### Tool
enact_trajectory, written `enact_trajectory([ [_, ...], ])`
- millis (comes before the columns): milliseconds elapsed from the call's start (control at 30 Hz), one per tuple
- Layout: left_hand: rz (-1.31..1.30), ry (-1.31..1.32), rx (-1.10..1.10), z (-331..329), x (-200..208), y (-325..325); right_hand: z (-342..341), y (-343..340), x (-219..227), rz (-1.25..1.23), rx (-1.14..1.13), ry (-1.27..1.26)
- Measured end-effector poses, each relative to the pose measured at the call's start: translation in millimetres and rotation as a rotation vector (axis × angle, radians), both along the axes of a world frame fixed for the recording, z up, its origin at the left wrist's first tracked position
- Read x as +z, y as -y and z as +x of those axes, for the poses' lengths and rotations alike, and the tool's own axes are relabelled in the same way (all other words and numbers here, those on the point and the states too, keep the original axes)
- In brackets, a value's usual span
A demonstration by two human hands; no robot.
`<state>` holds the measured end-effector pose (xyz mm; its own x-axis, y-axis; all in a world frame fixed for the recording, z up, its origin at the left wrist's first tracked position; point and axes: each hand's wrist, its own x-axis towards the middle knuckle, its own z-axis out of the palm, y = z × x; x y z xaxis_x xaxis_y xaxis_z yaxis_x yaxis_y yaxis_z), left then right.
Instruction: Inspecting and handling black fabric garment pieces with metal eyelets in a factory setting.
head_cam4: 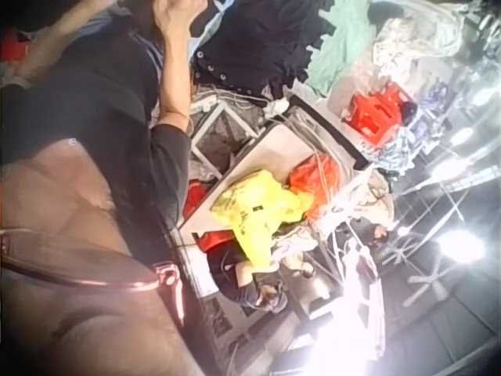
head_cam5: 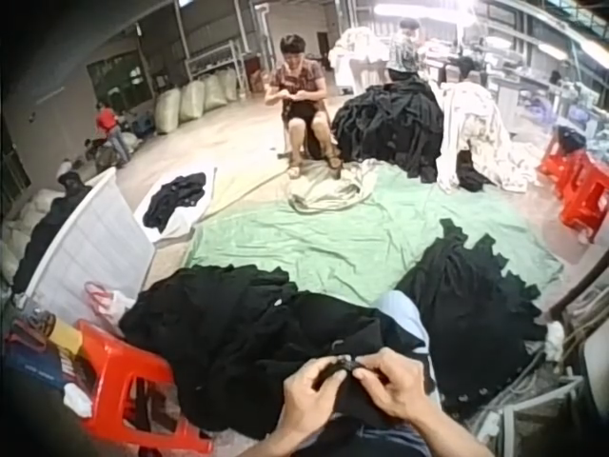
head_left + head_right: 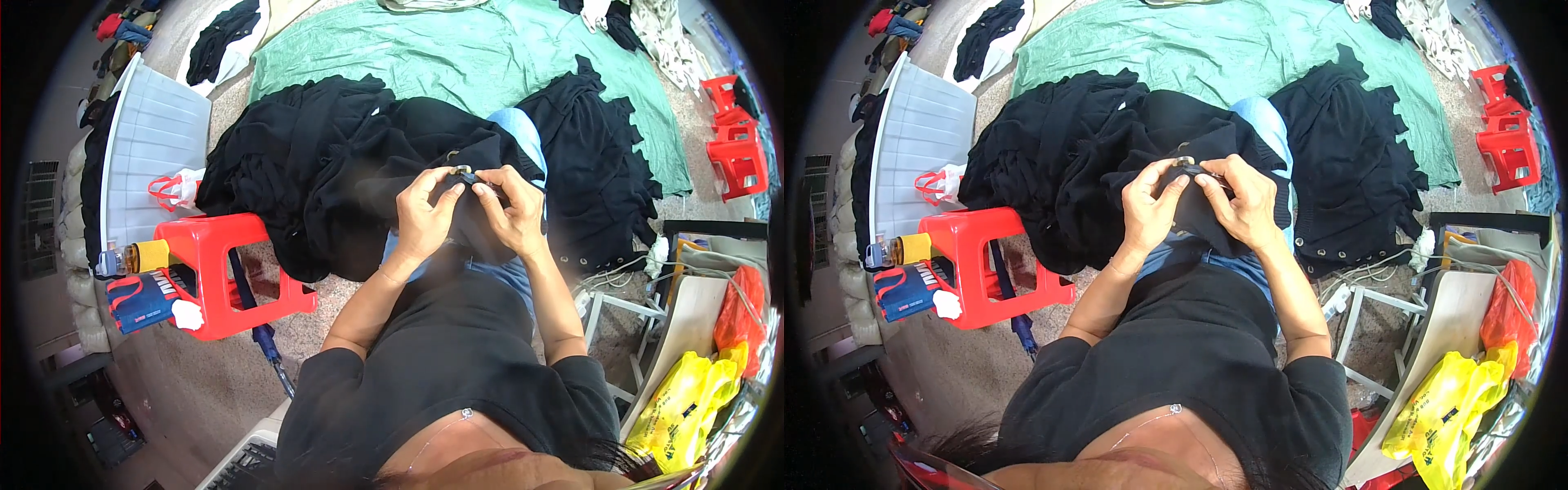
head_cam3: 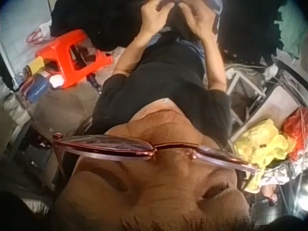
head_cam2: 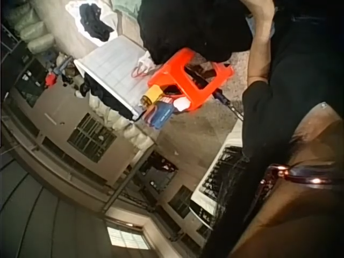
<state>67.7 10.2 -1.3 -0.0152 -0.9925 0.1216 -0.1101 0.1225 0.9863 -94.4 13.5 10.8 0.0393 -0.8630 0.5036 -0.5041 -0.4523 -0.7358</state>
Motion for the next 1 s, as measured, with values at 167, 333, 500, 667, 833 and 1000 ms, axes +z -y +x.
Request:
enact_trajectory([
  [167,-0.050,0.060,0.002,1,-4,1,1,0,0,-0.048,-0.012,-0.043],
  [333,0.001,-0.015,-0.007,0,-5,2,10,-7,-22,0.287,-0.013,0.518],
  [500,0.102,-0.077,-0.040,1,4,1,10,0,-20,0.421,0.131,0.845],
  [667,0.130,-0.092,-0.128,3,1,6,9,9,-9,0.487,0.168,0.703],
  [833,0.427,-0.622,-0.452,15,-7,2,3,39,2,0.312,-0.096,0.928],
  [1000,0.441,-0.528,-0.413,7,-10,-5,-8,60,2,0.253,-0.154,0.930],
])
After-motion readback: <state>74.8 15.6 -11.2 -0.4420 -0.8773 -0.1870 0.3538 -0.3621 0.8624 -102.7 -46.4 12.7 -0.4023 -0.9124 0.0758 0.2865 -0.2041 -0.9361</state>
